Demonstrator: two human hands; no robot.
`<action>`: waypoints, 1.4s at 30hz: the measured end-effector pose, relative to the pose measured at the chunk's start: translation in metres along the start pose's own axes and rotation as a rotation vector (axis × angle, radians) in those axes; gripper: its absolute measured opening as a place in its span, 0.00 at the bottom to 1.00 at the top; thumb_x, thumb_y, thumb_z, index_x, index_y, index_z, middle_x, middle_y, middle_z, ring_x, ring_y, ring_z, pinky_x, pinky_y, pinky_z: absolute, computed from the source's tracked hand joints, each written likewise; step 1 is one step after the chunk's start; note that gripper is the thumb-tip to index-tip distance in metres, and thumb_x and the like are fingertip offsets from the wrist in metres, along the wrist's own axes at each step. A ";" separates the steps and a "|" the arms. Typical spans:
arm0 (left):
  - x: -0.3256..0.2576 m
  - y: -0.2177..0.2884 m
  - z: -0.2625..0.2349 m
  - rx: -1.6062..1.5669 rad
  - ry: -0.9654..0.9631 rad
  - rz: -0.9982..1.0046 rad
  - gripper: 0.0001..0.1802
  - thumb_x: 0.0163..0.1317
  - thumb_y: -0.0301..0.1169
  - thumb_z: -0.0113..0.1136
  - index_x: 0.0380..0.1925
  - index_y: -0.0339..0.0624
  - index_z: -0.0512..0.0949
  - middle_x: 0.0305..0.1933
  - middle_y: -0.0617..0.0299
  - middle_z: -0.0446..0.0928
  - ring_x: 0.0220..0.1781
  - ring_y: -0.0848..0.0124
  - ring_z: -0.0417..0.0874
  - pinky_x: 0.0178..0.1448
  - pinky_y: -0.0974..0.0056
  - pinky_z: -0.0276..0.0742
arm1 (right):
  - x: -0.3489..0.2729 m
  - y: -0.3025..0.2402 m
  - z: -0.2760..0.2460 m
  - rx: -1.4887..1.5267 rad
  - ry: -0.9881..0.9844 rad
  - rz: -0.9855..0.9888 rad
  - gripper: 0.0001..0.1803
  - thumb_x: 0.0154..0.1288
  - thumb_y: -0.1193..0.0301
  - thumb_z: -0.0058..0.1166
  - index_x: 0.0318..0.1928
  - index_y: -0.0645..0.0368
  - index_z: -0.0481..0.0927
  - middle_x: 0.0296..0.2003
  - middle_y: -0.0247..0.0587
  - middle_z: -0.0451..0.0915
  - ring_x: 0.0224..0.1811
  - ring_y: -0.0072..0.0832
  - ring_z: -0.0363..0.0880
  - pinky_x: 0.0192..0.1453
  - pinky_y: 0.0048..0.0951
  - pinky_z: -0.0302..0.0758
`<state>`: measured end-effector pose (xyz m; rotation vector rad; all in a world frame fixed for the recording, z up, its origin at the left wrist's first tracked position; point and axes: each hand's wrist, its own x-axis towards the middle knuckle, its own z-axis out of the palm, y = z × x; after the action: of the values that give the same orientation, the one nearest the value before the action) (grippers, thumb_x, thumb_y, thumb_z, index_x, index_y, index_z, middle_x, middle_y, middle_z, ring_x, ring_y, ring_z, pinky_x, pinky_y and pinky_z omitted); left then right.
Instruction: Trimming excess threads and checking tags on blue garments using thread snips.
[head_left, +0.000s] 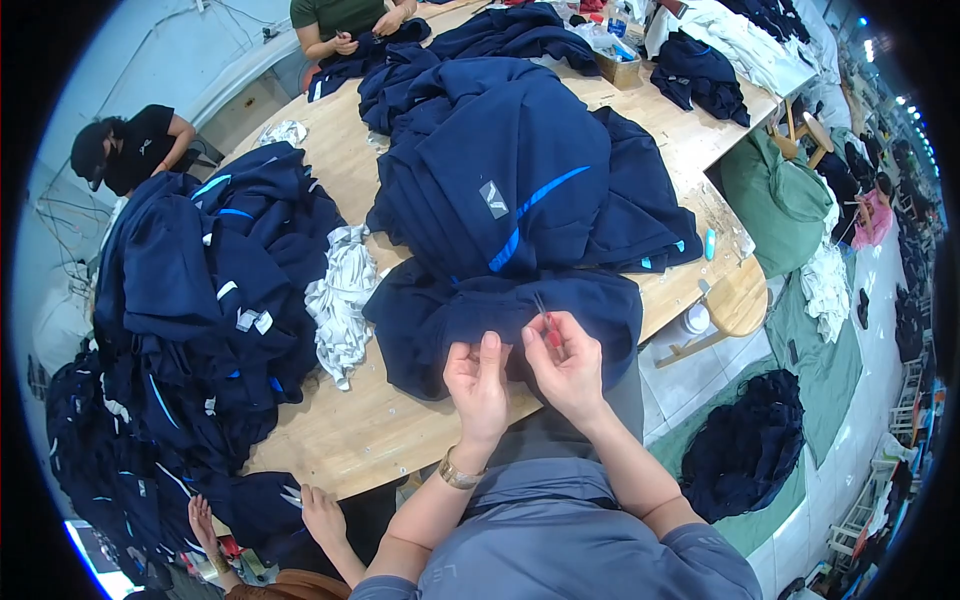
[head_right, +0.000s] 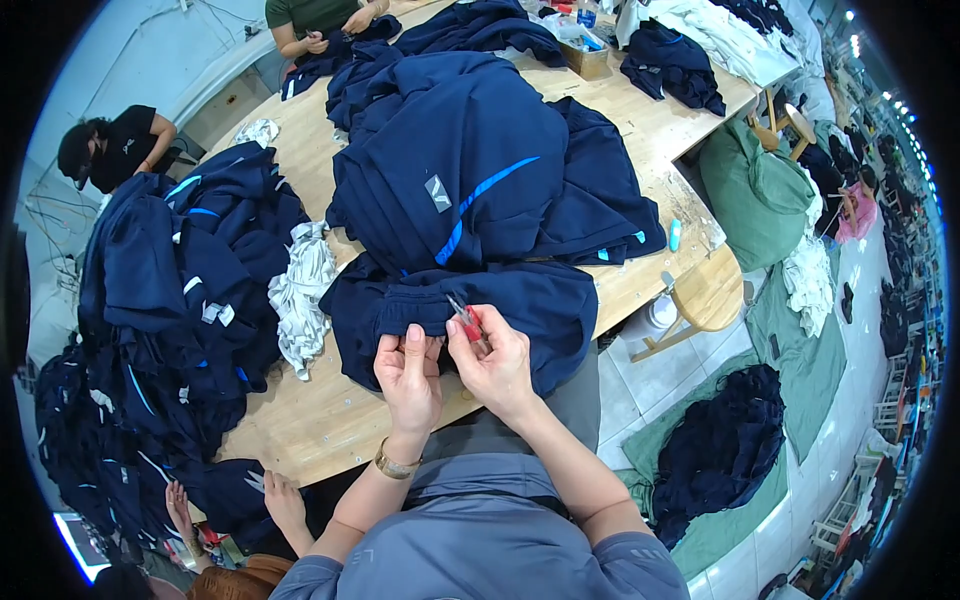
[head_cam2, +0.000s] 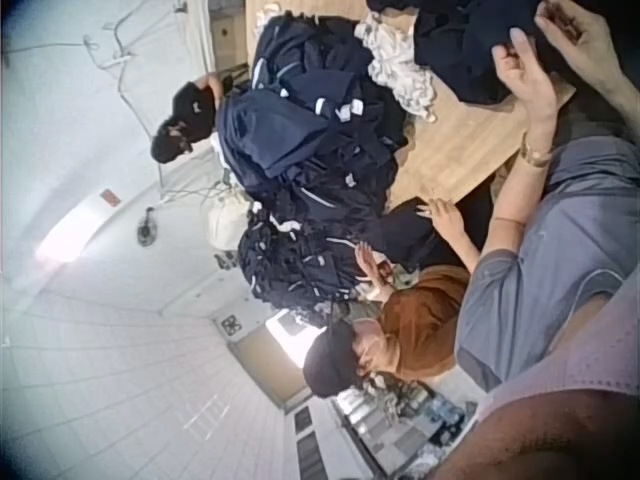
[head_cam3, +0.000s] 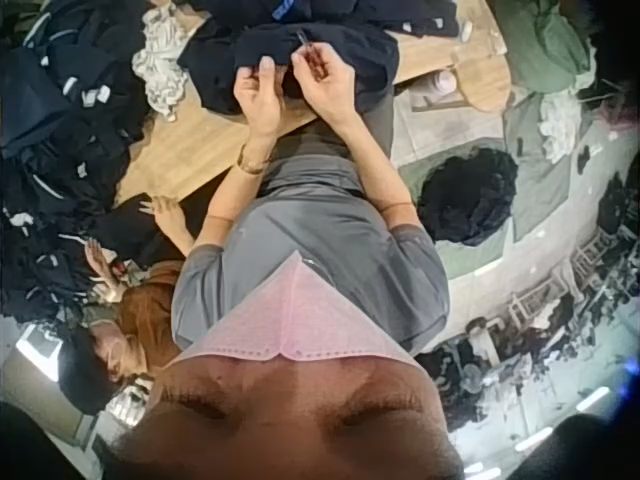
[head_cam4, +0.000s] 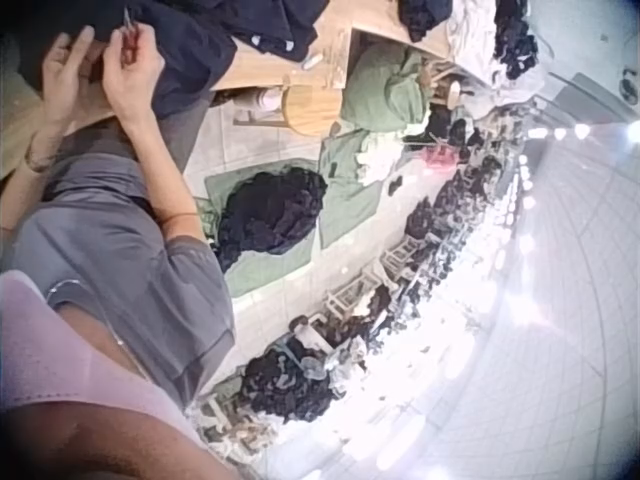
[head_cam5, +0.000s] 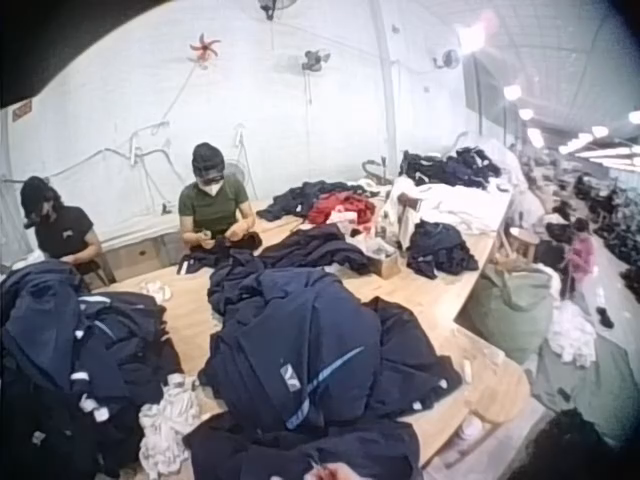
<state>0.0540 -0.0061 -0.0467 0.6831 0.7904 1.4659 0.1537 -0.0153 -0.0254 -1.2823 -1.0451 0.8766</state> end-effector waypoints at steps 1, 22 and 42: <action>0.002 0.003 0.003 0.000 -0.001 0.000 0.06 0.66 0.27 0.51 0.41 0.39 0.71 0.39 0.63 0.77 0.40 0.78 0.78 0.51 0.68 0.76 | 0.000 -0.001 0.000 0.043 0.025 0.021 0.06 0.59 0.75 0.58 0.32 0.63 0.74 0.16 0.23 0.66 0.17 0.06 0.57 0.19 0.13 0.54; 0.003 0.008 0.001 -0.148 -0.010 -0.061 0.05 0.68 0.29 0.49 0.39 0.39 0.70 0.40 0.59 0.77 0.42 0.72 0.79 0.51 0.63 0.77 | 0.004 0.015 -0.022 -0.582 -0.078 -0.485 0.13 0.50 0.67 0.65 0.27 0.61 0.74 0.20 0.39 0.73 0.18 0.32 0.74 0.20 0.27 0.67; 0.004 0.009 0.000 0.154 -0.021 0.058 0.08 0.65 0.30 0.54 0.28 0.40 0.68 0.30 0.65 0.75 0.30 0.83 0.72 0.36 0.77 0.70 | 0.017 0.010 -0.038 -0.689 -0.169 -0.619 0.17 0.53 0.56 0.61 0.26 0.56 0.75 0.18 0.35 0.71 0.16 0.32 0.70 0.20 0.28 0.65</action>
<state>0.0484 -0.0019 -0.0397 0.8424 0.8795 1.4576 0.1954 -0.0100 -0.0330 -1.3120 -1.8504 0.1377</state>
